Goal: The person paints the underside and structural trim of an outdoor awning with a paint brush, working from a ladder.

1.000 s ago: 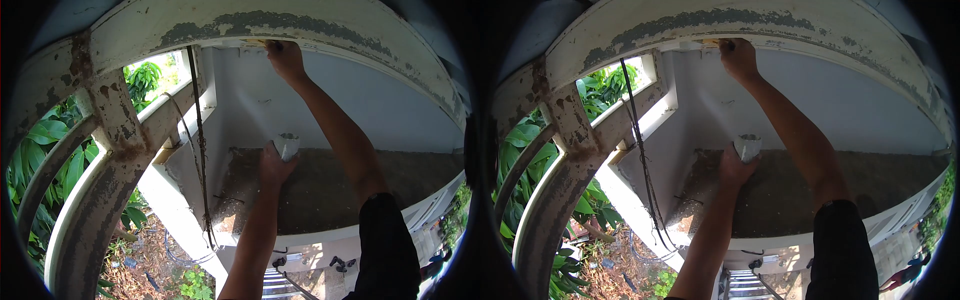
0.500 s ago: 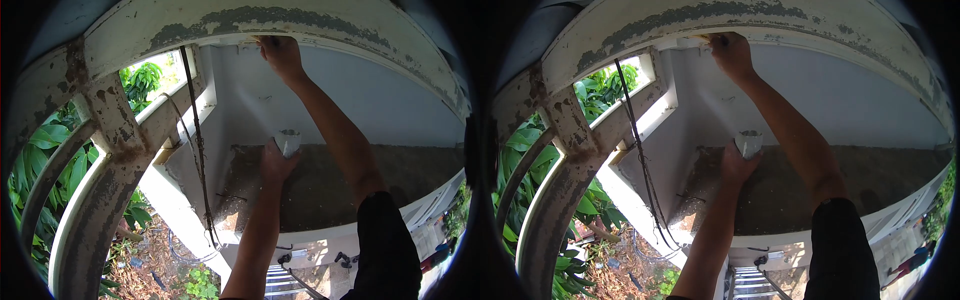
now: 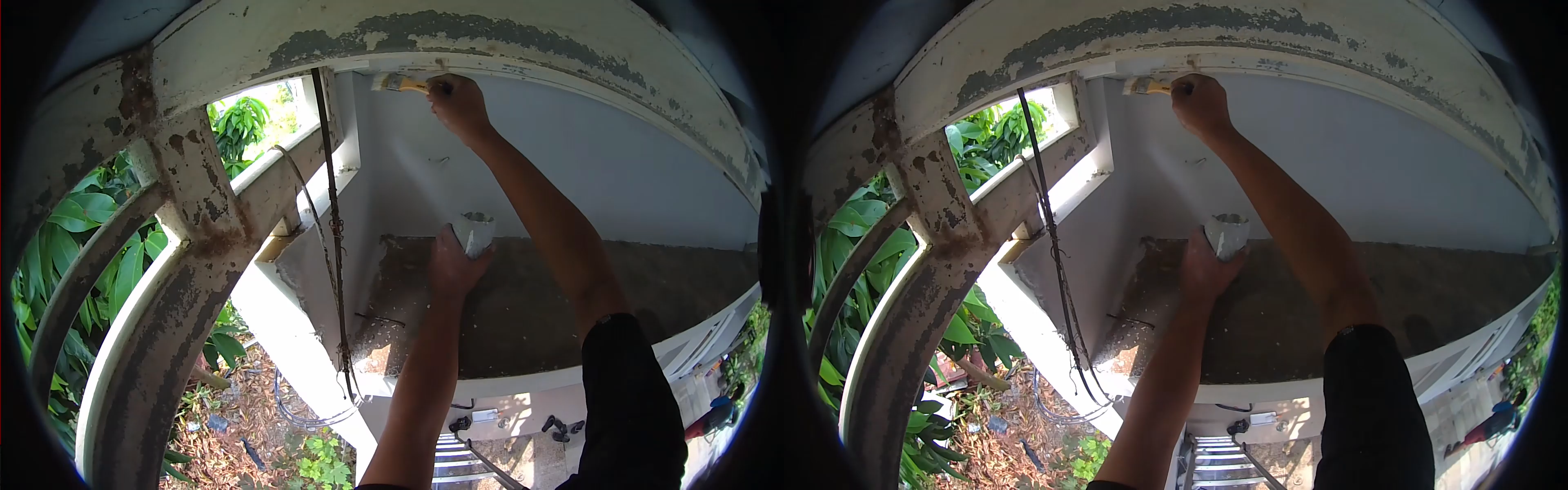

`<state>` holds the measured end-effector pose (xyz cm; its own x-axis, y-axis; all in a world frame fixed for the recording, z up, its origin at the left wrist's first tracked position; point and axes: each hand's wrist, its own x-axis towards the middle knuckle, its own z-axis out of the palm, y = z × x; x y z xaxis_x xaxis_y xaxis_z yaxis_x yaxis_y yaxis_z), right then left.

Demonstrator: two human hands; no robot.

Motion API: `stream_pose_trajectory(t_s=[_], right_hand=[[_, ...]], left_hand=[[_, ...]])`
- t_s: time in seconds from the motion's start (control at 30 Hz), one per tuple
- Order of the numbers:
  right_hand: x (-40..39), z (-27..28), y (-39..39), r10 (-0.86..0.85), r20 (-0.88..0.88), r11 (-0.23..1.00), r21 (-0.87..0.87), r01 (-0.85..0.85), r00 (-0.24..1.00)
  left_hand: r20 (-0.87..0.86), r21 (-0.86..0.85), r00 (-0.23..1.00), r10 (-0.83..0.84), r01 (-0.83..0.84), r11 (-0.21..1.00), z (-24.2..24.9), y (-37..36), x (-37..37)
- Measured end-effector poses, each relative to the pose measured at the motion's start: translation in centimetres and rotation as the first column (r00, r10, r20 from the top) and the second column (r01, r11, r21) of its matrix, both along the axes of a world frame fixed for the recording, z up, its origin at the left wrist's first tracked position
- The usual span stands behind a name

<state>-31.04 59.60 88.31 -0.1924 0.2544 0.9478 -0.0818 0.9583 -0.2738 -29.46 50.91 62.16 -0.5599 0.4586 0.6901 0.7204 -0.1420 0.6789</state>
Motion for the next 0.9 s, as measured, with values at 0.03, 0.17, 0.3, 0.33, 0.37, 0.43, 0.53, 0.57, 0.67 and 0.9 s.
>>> stream_pose_trajectory(t_s=[0.03,0.17,0.3,0.33,0.37,0.43,0.53,0.57,0.67,0.9], right_hand=[[-0.6,-0.1,-0.9,0.152,0.039,0.966,-0.216,-0.140,0.988],[-1.5,0.5,-4.1,0.466,-0.224,0.606,-0.624,-0.494,0.856],[-0.6,-1.7,-5.1,0.585,-0.331,0.455,-0.622,-0.638,0.740],[-0.3,-2.8,-6.2,0.538,-0.392,0.427,-0.637,-0.642,0.746],[-0.2,-3.6,-6.8,0.484,-0.451,0.397,-0.650,-0.648,0.749],[-1.8,-4.0,-6.6,0.476,-0.467,0.358,-0.671,-0.649,0.745],[-5.1,-2.7,-5.7,0.509,-0.526,0.257,-0.663,-0.704,0.681],[-5.4,-2.3,-6.3,0.510,-0.527,0.259,-0.660,-0.705,0.680],[-4.8,-2.6,-8.4,0.585,-0.605,0.105,-0.604,-0.790,0.540],[-4.9,-5.7,-8.0,0.552,-0.618,0.139,-0.594,-0.793,0.560]], left_hand=[[-0.001,-0.005,1.000,0.000,0.000,1.000,-0.2,0.1,-0.1],[0.007,0.002,0.999,-0.043,0.043,0.999,0.1,-0.1,-0.2],[0.032,-0.037,0.999,-0.033,0.034,0.999,0.3,-0.4,-0.2],[0.040,-0.030,0.999,-0.033,0.034,0.999,0.3,-0.4,-0.2],[0.038,-0.047,0.999,-0.034,0.036,0.998,0.2,-0.4,-0.2],[0.032,-0.061,0.999,-0.034,0.036,0.998,0.3,-0.4,-0.3],[0.024,-0.051,0.999,-0.023,0.024,0.998,0.1,-0.2,-0.2],[0.018,-0.042,1.000,-0.023,0.023,0.999,0.0,-0.1,-0.3],[-0.018,-0.010,1.000,-0.017,0.017,1.000,-1.0,0.8,-0.8],[-0.261,0.110,0.962,0.082,-0.054,0.992,-4.5,6.0,-3.1]])
